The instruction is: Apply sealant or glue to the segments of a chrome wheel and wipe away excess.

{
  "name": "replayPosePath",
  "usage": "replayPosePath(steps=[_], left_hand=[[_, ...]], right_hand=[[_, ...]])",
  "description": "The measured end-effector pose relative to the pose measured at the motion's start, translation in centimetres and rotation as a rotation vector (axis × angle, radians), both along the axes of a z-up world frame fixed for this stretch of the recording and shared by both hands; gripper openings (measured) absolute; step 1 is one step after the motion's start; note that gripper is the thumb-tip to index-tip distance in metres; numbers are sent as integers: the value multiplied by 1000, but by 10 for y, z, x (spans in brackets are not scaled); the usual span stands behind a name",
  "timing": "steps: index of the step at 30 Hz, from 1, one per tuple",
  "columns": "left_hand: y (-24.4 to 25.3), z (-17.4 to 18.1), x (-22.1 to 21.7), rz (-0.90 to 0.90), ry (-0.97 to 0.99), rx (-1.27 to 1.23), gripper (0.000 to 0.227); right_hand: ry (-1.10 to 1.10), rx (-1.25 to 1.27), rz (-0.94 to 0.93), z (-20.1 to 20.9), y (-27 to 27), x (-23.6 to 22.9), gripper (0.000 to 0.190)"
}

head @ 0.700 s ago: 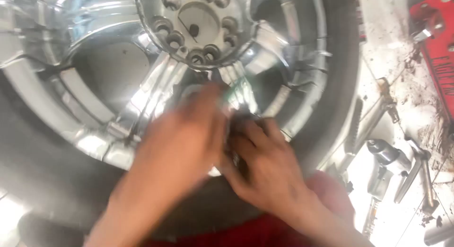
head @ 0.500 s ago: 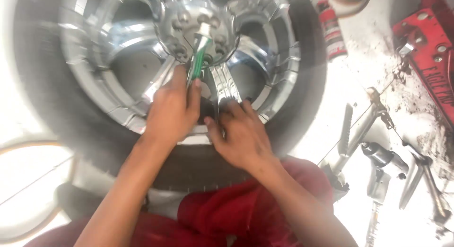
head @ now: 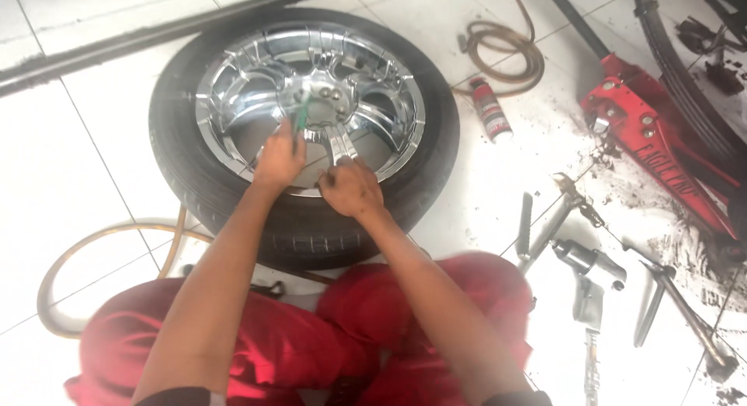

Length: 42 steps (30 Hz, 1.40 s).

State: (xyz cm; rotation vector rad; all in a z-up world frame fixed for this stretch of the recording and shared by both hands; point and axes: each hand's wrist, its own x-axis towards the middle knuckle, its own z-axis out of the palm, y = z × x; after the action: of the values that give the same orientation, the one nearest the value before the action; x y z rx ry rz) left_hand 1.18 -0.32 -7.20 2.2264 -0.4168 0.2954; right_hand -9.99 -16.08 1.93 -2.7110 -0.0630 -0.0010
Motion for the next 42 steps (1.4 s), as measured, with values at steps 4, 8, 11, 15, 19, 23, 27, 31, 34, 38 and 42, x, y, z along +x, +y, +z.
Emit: replayPosePath(steps=[4, 8, 11, 15, 19, 23, 27, 31, 34, 38, 42], left_hand=[[-3, 11, -7, -39, 42, 81, 30], [-6, 18, -6, -34, 198, 124, 37], [-11, 19, -1, -62, 180, 129, 39], [-12, 37, -14, -57, 238, 138, 35], [-12, 27, -10, -71, 150, 81, 30], [-3, 33, -18, -76, 115, 82, 32], [-3, 23, -29, -148, 167, 103, 36], [6, 51, -42, -216, 218, 93, 44], [-5, 55, -38, -204, 222, 67, 46], [-16, 69, -11, -296, 278, 41, 51], [-21, 68, 1, -411, 311, -140, 64]], right_hand=[[-82, 34, 2, -9, -4, -3, 40], [-94, 22, 23, -9, -7, -1, 38], [-137, 29, 20, -7, -9, 1, 37], [-78, 28, 22, -1, -5, 0, 37], [-88, 42, 31, 0, -6, 4, 38], [37, -46, -13, 0, 3, 8, 43], [85, -25, -59, 5, 8, -8, 43], [-28, -7, -46, -6, 11, -12, 34], [-11, 0, -17, -3, -4, -17, 26], [244, 188, 252, 8, -41, 6, 27], [290, 382, 451, 9, -70, 20, 34]])
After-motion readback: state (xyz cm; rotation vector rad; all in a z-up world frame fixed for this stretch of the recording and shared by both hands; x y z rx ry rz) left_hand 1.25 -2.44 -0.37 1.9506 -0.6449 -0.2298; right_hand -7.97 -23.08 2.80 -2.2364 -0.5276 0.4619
